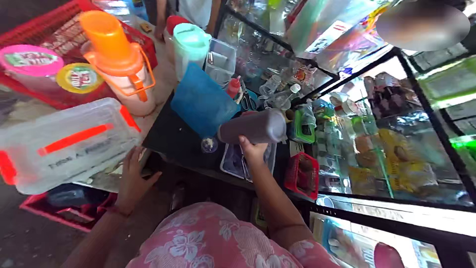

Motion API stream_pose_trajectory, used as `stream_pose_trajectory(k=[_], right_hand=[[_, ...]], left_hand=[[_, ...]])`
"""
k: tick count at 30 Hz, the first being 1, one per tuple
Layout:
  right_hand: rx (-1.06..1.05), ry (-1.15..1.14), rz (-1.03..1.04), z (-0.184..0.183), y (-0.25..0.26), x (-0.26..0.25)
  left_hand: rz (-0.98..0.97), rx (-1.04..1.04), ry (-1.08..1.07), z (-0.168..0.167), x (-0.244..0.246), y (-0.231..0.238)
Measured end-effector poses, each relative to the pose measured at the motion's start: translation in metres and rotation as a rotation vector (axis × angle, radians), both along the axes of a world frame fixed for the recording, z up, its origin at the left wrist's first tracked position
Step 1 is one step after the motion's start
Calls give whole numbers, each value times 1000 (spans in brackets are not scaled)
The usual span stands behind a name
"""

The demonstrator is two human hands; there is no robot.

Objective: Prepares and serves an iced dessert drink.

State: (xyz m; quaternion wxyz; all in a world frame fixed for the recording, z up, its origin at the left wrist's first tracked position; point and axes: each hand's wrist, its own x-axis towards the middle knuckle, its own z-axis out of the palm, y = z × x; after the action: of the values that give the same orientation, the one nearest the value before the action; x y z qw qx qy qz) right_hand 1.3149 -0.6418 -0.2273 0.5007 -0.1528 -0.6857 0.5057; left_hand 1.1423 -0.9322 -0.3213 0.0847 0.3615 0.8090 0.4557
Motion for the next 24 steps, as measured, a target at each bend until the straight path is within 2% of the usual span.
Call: stream_pose_trajectory(k=[3,8,16,24], right_hand=[[-153,-20,84,-25,5,-13],[-154,-42,54,-21,5,-17],[-201,3,33,-42,4,-22],[-186,-22,-7,-44,11,-22]], left_hand=[[43,-32,-31,-11,15,-15],[71,-42,-68,-17,23,-23],[53,-75,-58,-25,18,-24],[42,-101,-46,-26,14,-23]])
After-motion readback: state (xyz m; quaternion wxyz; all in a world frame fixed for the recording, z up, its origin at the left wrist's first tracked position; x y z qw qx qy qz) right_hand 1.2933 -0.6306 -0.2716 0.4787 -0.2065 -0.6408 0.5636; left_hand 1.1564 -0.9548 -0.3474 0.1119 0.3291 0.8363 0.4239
